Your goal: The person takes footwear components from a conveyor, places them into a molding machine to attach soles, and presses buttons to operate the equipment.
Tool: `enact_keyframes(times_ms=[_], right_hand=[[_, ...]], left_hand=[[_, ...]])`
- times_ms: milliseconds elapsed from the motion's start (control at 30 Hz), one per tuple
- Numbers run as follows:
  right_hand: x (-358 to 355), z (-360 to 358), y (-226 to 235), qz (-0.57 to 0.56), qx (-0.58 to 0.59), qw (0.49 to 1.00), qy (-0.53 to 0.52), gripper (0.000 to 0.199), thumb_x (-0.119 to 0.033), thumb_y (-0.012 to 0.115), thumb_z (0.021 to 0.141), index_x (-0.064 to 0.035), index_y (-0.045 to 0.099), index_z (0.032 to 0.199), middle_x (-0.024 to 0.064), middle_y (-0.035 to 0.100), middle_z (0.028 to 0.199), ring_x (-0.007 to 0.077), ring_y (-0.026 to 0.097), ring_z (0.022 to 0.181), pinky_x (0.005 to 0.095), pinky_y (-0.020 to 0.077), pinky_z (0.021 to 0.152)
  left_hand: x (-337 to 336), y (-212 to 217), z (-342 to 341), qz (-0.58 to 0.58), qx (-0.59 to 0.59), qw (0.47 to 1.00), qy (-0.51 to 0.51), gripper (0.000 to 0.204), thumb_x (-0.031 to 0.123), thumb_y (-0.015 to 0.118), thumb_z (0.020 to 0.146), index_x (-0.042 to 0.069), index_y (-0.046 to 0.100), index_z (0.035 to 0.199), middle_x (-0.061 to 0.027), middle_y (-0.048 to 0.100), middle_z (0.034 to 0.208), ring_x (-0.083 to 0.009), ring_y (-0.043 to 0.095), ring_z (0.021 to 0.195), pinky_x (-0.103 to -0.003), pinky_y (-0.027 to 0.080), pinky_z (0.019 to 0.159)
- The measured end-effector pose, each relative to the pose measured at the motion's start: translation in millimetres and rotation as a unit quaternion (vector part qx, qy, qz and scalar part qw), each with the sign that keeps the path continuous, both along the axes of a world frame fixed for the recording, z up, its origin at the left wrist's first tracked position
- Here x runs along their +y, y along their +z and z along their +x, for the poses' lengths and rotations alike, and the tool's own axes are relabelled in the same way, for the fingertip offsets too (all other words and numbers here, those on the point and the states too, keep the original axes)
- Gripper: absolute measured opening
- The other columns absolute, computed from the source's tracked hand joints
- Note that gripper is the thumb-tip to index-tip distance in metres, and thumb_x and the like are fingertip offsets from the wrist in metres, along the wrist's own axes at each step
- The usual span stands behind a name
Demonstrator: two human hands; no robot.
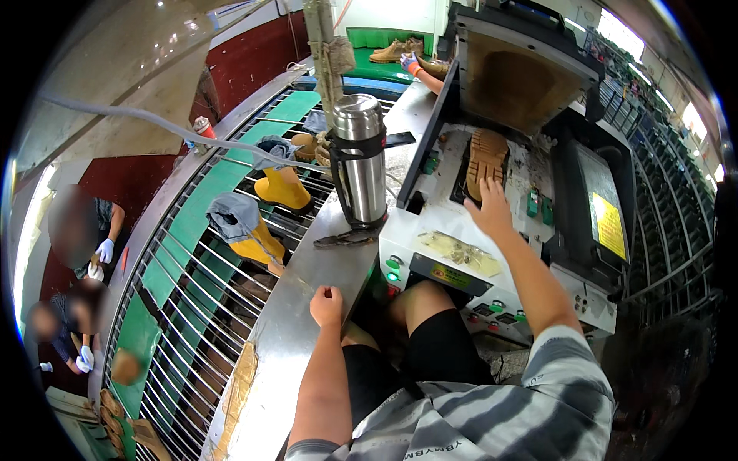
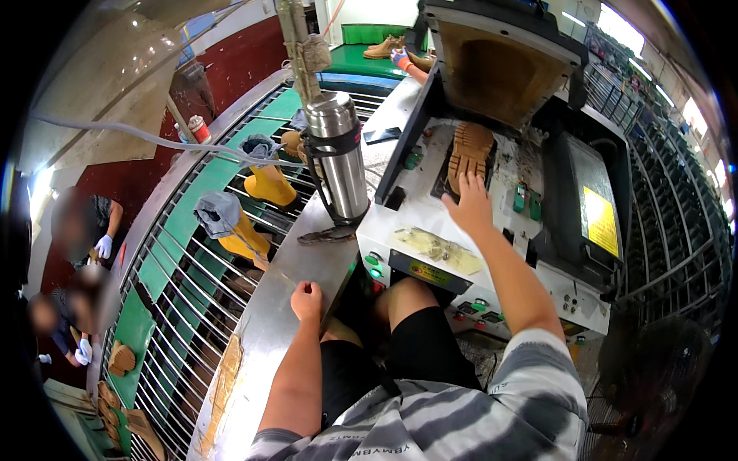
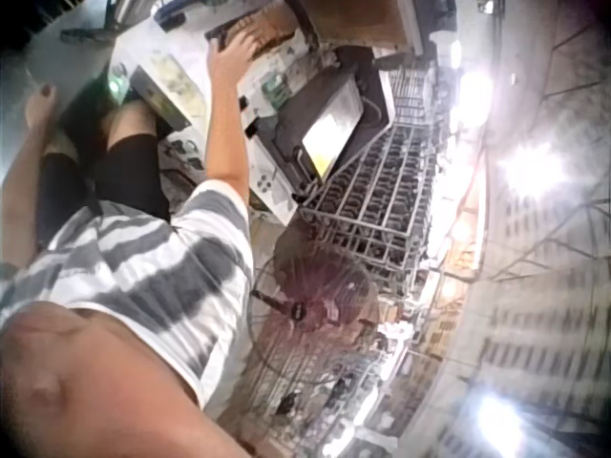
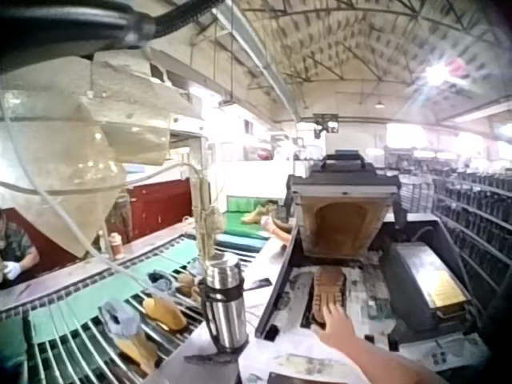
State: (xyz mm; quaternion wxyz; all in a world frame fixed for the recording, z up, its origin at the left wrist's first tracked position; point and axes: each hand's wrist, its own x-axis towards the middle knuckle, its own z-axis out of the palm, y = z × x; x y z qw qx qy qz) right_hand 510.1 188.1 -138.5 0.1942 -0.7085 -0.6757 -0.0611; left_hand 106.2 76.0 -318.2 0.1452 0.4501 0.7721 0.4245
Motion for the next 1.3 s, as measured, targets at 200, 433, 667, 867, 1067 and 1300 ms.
enact_keyframes(times_ms=[200, 433, 667, 867, 1067, 1300], right_hand=[[-176, 21, -39, 0.179, 0.162, 0.965, 0.106, 0.014, -0.010, 0.069, 0.075, -0.0048, 0.066, 0.088, 0.0117, 0.062, 0.084, 0.0312, 0.060, 0.081, 0.0393, 0.0484, 0.072], [-227, 83, -52, 0.208, 0.171, 0.961, -0.062, 0.016, -0.005, 0.068, 0.073, -0.0078, 0.065, 0.088, 0.0069, 0.058, 0.074, 0.0269, 0.058, 0.071, 0.0369, 0.0473, 0.062], [-206, 101, -46, 0.068, 0.131, 0.981, -0.125, 0.014, -0.020, 0.066, 0.079, -0.0103, 0.066, 0.089, 0.0054, 0.062, 0.079, 0.0276, 0.061, 0.078, 0.0413, 0.0498, 0.069], [-204, 92, -51, 0.106, 0.103, 0.982, -0.118, 0.018, -0.019, 0.065, 0.077, -0.0112, 0.070, 0.093, 0.0068, 0.064, 0.080, 0.0277, 0.062, 0.079, 0.0409, 0.0504, 0.070], [-206, 93, -50, 0.102, 0.096, 0.982, -0.127, 0.016, -0.018, 0.065, 0.078, -0.0112, 0.070, 0.092, 0.0064, 0.064, 0.078, 0.0281, 0.062, 0.077, 0.0409, 0.0502, 0.069], [-206, 92, -51, 0.150, 0.092, 0.977, -0.117, 0.012, -0.017, 0.067, 0.077, -0.0104, 0.070, 0.086, 0.0056, 0.061, 0.071, 0.0270, 0.061, 0.070, 0.0400, 0.0493, 0.063]], left_hand=[[8, -28, -9, 0.034, -0.179, 0.982, 0.051, 0.021, 0.022, 0.059, 0.083, 0.003, 0.068, 0.081, -0.0082, 0.066, 0.070, -0.0225, 0.061, 0.065, -0.036, 0.048, 0.064], [1, 39, 157, 0.056, -0.608, 0.785, -0.104, 0.070, 0.049, 0.045, 0.098, 0.003, 0.030, 0.147, -0.0114, 0.034, 0.149, -0.0229, 0.028, 0.138, -0.038, 0.016, 0.114], [5, 32, 116, -0.013, -0.659, 0.727, -0.193, 0.061, 0.043, 0.037, 0.099, -0.001, 0.036, 0.141, -0.0124, 0.045, 0.142, -0.0254, 0.037, 0.134, -0.041, 0.028, 0.110], [-3, -14, 4, 0.011, -0.272, 0.962, -0.028, 0.025, 0.019, 0.051, 0.089, -0.001, 0.065, 0.094, -0.0090, 0.064, 0.076, -0.0206, 0.061, 0.066, -0.034, 0.049, 0.063], [-26, -20, 9, 0.059, -0.011, 0.998, 0.006, 0.018, 0.016, 0.055, 0.085, 0.001, 0.064, 0.080, -0.0102, 0.063, 0.067, -0.0233, 0.059, 0.060, -0.036, 0.048, 0.060], [-28, -22, 10, 0.042, 0.075, 0.996, 0.000, 0.017, 0.017, 0.056, 0.083, 0.004, 0.065, 0.078, -0.0137, 0.065, 0.070, -0.0303, 0.061, 0.063, -0.040, 0.048, 0.062]])
